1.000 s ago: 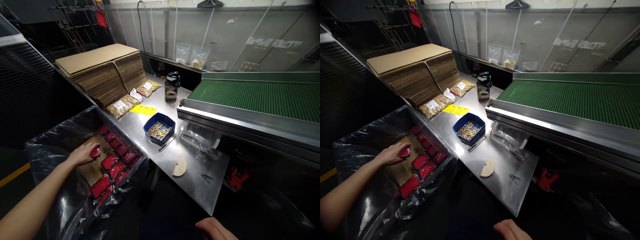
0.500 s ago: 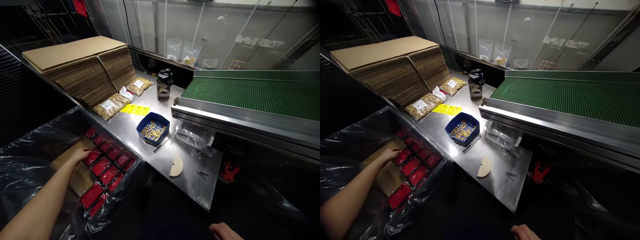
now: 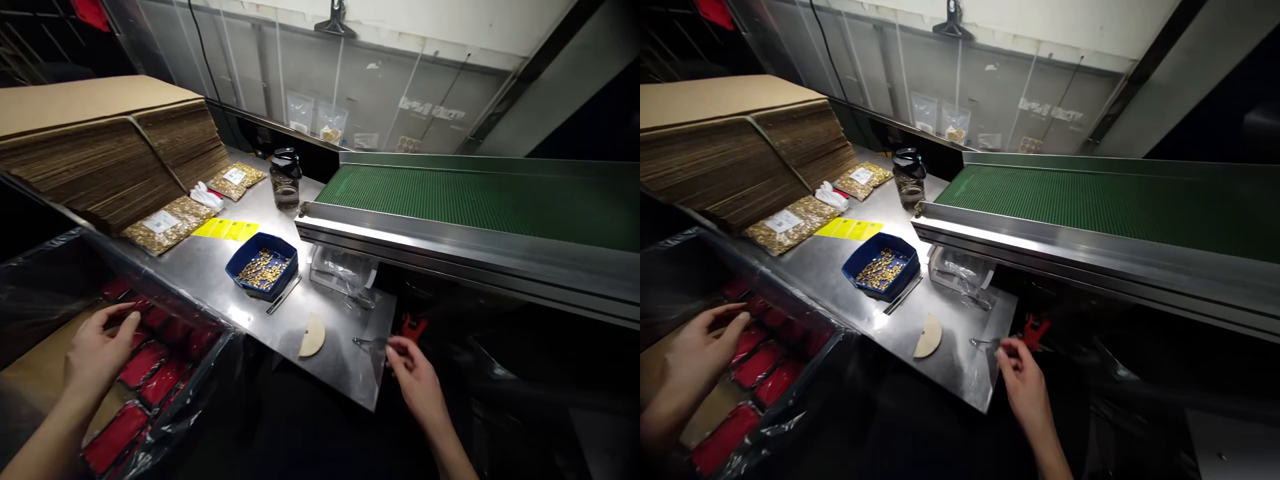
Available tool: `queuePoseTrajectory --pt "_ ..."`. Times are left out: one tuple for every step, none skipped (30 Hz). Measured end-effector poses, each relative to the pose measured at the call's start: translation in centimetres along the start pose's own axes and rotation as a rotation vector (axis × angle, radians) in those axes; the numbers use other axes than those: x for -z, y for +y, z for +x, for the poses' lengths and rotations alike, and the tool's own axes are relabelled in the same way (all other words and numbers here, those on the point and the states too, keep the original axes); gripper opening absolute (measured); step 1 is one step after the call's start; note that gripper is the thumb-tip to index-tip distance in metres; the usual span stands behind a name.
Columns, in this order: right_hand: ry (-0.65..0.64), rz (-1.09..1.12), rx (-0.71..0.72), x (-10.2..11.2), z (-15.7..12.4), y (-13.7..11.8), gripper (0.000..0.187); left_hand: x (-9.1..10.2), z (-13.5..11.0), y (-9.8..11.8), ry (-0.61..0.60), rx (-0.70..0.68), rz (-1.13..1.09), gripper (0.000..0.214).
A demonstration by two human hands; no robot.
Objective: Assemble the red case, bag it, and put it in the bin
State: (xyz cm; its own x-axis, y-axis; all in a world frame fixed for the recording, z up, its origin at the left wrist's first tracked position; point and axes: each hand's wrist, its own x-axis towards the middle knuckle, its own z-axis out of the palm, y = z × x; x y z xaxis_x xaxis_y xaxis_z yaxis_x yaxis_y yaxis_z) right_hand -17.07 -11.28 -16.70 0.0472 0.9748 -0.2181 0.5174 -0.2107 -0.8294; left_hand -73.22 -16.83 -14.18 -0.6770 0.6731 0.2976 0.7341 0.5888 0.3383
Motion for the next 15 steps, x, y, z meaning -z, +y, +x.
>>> queuePoseTrajectory --pt "0.048 0.025 -0.017 -0.4 1.7 -0.2 0.049 0.8 -1.6 2.1 -0.009 0.016 -0.071 0.037" --pt "0.085 0.034 -0.02 -0.9 3.4 -0.4 0.056 1.5 -3.3 4.5 -0.042 0.066 -0.205 0.036" --pt "0.109 0.036 -0.016 -1.5 5.1 -0.6 0.063 2.0 -5.2 7.0 -0.115 0.071 -0.332 0.036" --pt "0.121 0.039 -0.006 -2.1 6.6 -0.9 0.069 2.2 -7.2 9.6 -0.201 0.066 -0.452 0.037" --pt "0.123 0.049 0.003 -2.8 7.8 -1.3 0.07 2.1 -9.1 12.2 -0.366 0.05 -0.585 0.039" --pt "0.119 0.065 0.013 -3.5 8.7 -1.6 0.065 1.7 -10.8 14.7 -0.494 0.059 -0.722 0.041" --pt "0.11 0.085 0.023 -4.1 9.3 -2.0 0.056 1.0 -12.4 17.1 -0.647 0.094 -0.849 0.044" --pt "0.1 0.111 0.035 -4.7 9.5 -2.4 0.047 0.1 -13.7 19.2 -0.805 0.163 -0.979 0.047" --pt "0.088 0.141 0.046 -5.2 9.3 -2.9 0.041 -0.9 -14.8 21.1 -0.939 0.265 -1.11 0.052" --pt "0.072 0.176 0.059 -5.6 8.7 -3.3 0.038 -2.0 -15.6 22.8 -0.993 0.303 -1.16 0.058" --pt "0.046 0.215 0.073 -5.9 7.7 -3.7 0.037 -3.0 -16.2 24.3 -1.037 0.333 -1.195 0.063" --pt "0.007 0.257 0.09 -6.1 6.6 -4.1 0.037 -3.9 -16.6 25.6 -1.092 0.357 -1.221 0.065" --pt "-0.046 0.297 0.109 -6.2 5.3 -4.4 0.037 -4.8 -16.8 26.6 -1.136 0.365 -1.237 0.066" --pt "-0.105 0.332 0.127 -6.3 4.0 -4.7 0.036 -5.6 -17.0 27.5 -1.174 0.366 -1.248 0.066" --pt "-0.161 0.359 0.142 -6.2 2.6 -4.9 0.036 -6.4 -17.1 28.3 -1.201 0.357 -1.253 0.064"
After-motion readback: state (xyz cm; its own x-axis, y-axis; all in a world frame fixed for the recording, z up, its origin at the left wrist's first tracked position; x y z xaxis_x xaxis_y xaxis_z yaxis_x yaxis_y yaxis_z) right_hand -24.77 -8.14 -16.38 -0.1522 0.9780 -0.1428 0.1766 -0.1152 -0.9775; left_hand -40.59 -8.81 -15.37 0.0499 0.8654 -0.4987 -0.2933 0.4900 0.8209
